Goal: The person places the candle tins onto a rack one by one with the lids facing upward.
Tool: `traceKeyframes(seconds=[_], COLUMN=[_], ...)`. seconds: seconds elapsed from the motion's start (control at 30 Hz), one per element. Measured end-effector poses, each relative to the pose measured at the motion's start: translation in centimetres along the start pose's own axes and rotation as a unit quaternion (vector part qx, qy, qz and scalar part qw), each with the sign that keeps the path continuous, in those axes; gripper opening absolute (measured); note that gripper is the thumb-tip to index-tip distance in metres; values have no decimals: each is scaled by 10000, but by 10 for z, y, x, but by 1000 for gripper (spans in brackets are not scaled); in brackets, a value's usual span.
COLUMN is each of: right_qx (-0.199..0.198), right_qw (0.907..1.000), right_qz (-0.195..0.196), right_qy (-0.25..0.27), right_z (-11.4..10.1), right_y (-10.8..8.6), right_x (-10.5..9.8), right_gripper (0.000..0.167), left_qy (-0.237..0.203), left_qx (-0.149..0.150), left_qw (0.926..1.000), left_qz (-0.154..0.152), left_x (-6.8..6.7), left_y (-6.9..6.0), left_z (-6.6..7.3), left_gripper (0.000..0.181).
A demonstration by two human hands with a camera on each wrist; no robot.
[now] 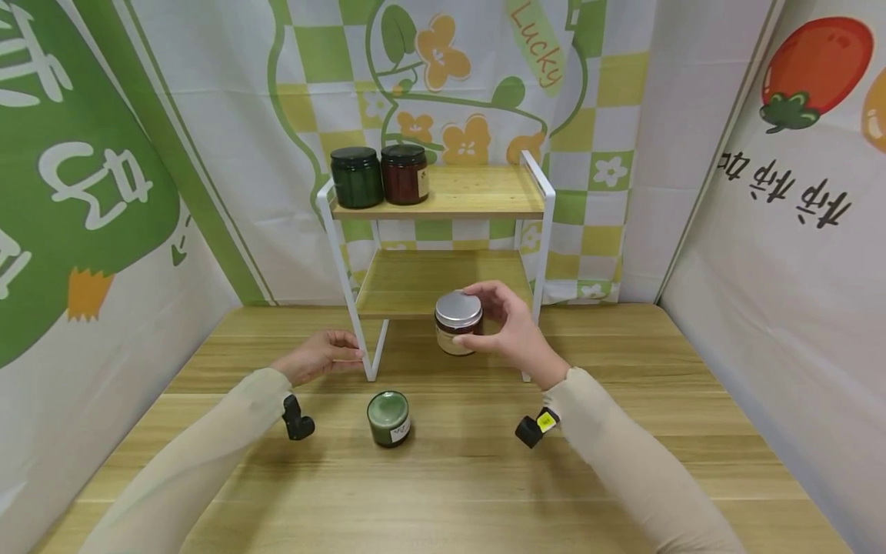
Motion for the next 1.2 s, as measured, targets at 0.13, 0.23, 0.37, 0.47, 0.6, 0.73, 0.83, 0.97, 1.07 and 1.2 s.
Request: traceKeyframes(seconds=[0.13,0.23,0.37,0.47,0.6,0.73,0.83,0.97,1.07,1.2], right_qx=[-27,4,22,27,104,291,403,532,706,908], right_qw=[9996,9990,9979,9968,9951,9936,9921,9904,9901,9901], right_qz=[273,444,601,666,803,918,977,1054,1054,1010], right_qy=[-66,-31,225,451,560,587,674,722,595,348], right_z=[-24,-41,-64,-80,-97,-108,-113,-115,-117,-117], right_y=[16,28,44,55,72,87,98,113,122,132], right_x=[-12,-22,-34,-42,-52,-60,-63,-67,-69,-71], right_gripper=[62,61,59,57,56,56,56,57,61,66], left_qy=[3,-9,-13,-11,-40,-79,-125,-166,-195,-234], left_qx=[15,50,78,91,95,87,73,43,19,8], left_qw=[10000,10000,9999,9999,9999,9999,9998,9998,9998,9997], left_qz=[-6,-23,-68,-88,-83,-109,-121,-79,-22,31], left_x=[0,0,-1,-2,-1,-1,0,0,0,0], left_y=[-1,-1,-1,-1,-3,-4,-3,-2,-1,0], left_z=[1,1,0,1,2,3,3,1,0,-2], left_gripper=[9,10,9,8,8,8,9,11,11,11])
Point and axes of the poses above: each hand's wrist, its own y-axis towards the middle knuckle, its own x-axis out of the palm, z = x × y, the point moved 1 cm from there along y, towards the middle knuckle, and after that the axes turned 8 degrees about -y, right-handed, at the moved point
